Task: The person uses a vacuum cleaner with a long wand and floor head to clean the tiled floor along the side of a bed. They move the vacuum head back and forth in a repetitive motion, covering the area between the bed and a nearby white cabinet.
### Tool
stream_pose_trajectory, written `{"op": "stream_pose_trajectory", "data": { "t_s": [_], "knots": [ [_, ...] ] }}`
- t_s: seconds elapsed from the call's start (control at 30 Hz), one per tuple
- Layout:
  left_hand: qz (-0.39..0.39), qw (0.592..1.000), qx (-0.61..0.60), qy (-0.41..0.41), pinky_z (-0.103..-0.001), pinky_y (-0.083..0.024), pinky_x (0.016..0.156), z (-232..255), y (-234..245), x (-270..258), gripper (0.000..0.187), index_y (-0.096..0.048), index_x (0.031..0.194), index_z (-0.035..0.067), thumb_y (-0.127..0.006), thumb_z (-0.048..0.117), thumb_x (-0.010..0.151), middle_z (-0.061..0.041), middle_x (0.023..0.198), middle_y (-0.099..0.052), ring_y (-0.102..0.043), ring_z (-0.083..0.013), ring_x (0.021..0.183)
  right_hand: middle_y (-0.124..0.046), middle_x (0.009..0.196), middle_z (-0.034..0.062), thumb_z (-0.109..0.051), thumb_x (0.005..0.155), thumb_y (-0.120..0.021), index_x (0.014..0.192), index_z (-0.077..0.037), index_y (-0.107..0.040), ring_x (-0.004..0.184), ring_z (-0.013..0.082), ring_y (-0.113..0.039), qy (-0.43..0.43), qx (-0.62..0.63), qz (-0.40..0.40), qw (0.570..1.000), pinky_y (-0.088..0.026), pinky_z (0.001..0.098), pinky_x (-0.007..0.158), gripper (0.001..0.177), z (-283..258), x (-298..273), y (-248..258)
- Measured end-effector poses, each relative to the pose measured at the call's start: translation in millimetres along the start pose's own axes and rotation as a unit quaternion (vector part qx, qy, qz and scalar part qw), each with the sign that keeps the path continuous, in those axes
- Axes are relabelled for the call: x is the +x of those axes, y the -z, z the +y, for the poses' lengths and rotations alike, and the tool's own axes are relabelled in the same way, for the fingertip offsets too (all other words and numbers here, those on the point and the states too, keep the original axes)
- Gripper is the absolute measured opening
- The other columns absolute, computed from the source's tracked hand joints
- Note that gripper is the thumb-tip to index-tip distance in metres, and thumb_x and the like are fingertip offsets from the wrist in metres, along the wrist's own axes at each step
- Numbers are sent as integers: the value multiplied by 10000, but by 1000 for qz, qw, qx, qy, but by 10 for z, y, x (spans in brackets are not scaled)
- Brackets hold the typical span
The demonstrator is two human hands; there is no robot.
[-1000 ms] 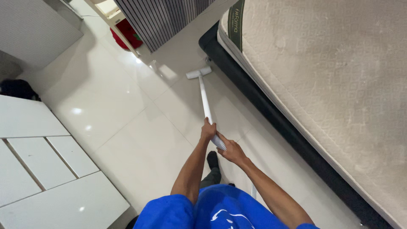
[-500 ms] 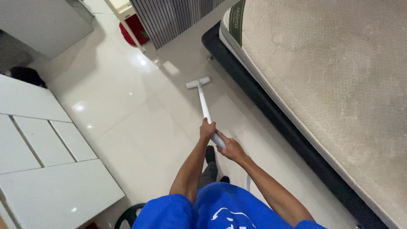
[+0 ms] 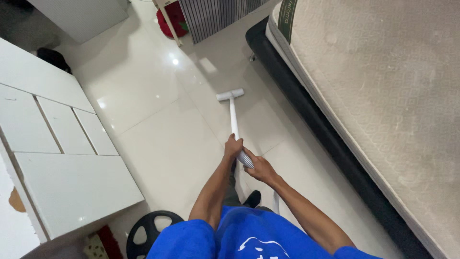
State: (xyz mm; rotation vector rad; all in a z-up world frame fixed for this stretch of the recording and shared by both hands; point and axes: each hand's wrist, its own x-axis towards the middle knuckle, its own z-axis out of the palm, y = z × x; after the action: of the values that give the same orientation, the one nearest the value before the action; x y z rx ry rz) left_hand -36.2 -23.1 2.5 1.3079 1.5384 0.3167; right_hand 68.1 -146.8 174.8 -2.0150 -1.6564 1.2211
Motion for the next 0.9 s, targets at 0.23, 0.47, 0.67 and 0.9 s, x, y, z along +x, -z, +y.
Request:
{"op": "stream_pose_trajectory", "data": {
  "t_s": [0.23,0.47,0.67,0.9],
  "knots": [
    [-9,1000,4,14,-432,-467,1100,3,180,294,756,-440,1488,-27,-607,325,840,-366,1302,-612,-611,-455,1253,-742,1001,243,-240,822,-711,1599,-282,-291,933,423,-726,-5,1,9,1000,-557,506,857,885,-174,310,-58],
    [-28,1000,0,-3,-448,-463,1099,30,443,709,740,-387,1511,-30,-571,314,883,-393,1303,-595,-600,-485,1247,-732,1090,249,-251,824,-723,1582,-269,-321,1015,430,-705,-12,20,22,999,-546,507,897,858,-359,792,-90],
    [-70,996,23,46,-458,-467,1091,135,603,1129,772,-312,1556,22,-537,307,874,-378,1304,-600,-628,-471,1226,-721,1118,242,-254,820,-724,1580,-299,-325,1041,425,-698,-65,21,11,998,-538,509,910,859,-495,1207,-72],
    [-63,997,23,-30,-453,-456,1107,134,696,1442,799,-303,1548,-27,-589,318,887,-404,1323,-573,-589,-495,1258,-735,1096,226,-221,828,-721,1585,-368,-310,1029,415,-708,-83,39,26,995,-552,492,903,874,-603,1469,-21]
  ]
}}
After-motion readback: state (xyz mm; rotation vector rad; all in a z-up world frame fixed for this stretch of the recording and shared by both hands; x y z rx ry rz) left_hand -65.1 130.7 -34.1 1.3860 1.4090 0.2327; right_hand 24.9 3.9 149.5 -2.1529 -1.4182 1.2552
